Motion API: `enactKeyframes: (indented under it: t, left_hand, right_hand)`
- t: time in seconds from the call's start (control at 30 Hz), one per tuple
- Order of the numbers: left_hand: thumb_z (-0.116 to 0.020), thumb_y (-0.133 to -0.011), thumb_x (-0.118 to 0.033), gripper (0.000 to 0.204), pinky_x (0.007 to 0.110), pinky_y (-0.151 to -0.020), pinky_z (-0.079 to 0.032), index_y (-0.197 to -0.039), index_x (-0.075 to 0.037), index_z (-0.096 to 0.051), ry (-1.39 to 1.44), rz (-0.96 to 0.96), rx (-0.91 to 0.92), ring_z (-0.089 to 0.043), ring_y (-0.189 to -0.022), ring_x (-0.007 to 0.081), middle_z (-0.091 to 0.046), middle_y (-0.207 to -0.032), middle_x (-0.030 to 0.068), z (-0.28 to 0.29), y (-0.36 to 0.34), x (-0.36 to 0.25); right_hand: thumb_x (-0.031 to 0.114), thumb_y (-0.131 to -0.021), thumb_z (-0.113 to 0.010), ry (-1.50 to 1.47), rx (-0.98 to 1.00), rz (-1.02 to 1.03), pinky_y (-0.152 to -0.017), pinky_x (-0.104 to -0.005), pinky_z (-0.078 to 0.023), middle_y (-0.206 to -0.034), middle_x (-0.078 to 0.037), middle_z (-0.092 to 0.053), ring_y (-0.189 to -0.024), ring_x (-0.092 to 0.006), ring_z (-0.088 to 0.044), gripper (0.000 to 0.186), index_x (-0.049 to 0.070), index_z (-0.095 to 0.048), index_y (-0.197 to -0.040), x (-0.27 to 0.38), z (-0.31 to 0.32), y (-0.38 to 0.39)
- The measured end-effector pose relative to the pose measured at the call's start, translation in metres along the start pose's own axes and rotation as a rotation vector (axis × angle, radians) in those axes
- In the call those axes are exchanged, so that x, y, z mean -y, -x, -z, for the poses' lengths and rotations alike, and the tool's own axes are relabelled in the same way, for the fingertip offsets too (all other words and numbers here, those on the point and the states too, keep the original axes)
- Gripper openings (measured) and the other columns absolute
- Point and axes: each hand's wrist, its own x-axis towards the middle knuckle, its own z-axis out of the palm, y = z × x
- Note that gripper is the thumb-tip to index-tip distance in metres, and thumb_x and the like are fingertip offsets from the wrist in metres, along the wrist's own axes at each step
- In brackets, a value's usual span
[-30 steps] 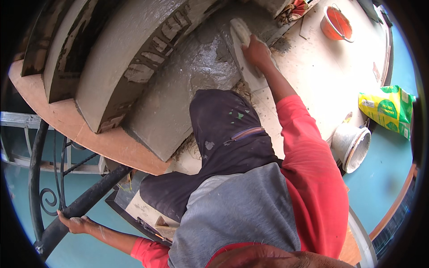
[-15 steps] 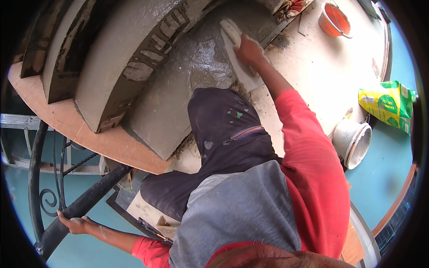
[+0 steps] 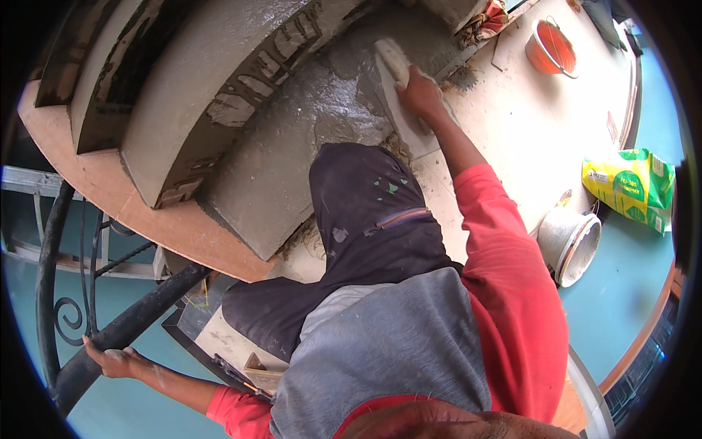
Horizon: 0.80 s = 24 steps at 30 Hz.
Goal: The person applies wet plaster to a spiral staircase using a trowel and a bucket, smoothing each step with a float. The person repeatedly scoops plaster from the bucket and spreads it across the stair treads and risers.
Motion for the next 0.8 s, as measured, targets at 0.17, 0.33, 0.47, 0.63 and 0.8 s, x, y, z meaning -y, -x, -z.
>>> enactKeyframes:
  t: [0.17, 0.33, 0.47, 0.63, 0.8]
  left_hand:
    - [-0.086, -0.077, -0.023, 0.04, 0.037, -0.074, -0.06, -0.094, 0.011, -0.074, 0.019, 0.003, 0.002, -0.068, -0.081, 0.0222, -0.07, -0.098, 0.0141, 0.002, -0.011, 0.012]
    - [-0.086, -0.078, -0.022, 0.039, 0.037, -0.074, -0.06, -0.094, 0.011, -0.074, 0.003, -0.025, 0.021, -0.068, -0.081, 0.0221, -0.07, -0.097, 0.0143, 0.006, -0.006, 0.005]
    - [-0.086, -0.078, -0.022, 0.039, 0.037, -0.073, -0.061, -0.093, 0.011, -0.073, 0.013, -0.004, 0.021, -0.068, -0.08, 0.0221, -0.07, -0.097, 0.0145, 0.002, -0.007, 0.009]
    - [-0.086, -0.077, -0.022, 0.039, 0.037, -0.071, -0.061, -0.092, 0.011, -0.073, 0.017, -0.032, 0.017, -0.068, -0.079, 0.0221, -0.069, -0.096, 0.0143, 0.004, -0.006, 0.008]
    - [-0.076, -0.09, -0.015, 0.02, 0.033, -0.08, -0.061, -0.1, 0.002, -0.079, 0.007, 0.005, 0.0, -0.071, -0.088, 0.0205, -0.074, -0.102, 0.0134, 0.002, -0.009, 0.01]
  right_hand:
    - [0.038, -0.092, -0.066, 0.001, 0.02, 0.05, -0.097, -0.0559, -0.049, -0.113, -0.033, -0.068, -0.111, -0.0478, -0.065, 0.066, 0.001, -0.044, -0.142, 0.002, -0.015, -0.013]
    - [0.038, -0.092, -0.066, 0.009, 0.05, 0.099, -0.096, -0.0563, -0.049, -0.114, -0.033, -0.067, -0.111, -0.048, -0.065, 0.068, 0.002, -0.042, -0.145, -0.001, 0.0, 0.008]
    - [0.038, -0.092, -0.065, -0.008, 0.024, 0.015, -0.095, -0.0565, -0.049, -0.112, -0.034, -0.068, -0.11, -0.0486, -0.065, 0.068, 0.003, -0.041, -0.145, 0.01, -0.007, -0.009]
    - [0.039, -0.092, -0.065, 0.04, 0.109, 0.107, -0.095, -0.0562, -0.05, -0.111, -0.035, -0.067, -0.11, -0.0482, -0.065, 0.066, 0.003, -0.042, -0.142, 0.003, -0.019, 0.007]
    - [0.041, -0.092, -0.066, 0.02, 0.05, -0.016, -0.1, -0.0564, -0.048, -0.117, -0.033, -0.067, -0.112, -0.049, -0.065, 0.076, 0.005, -0.034, -0.151, 0.011, -0.023, -0.007]
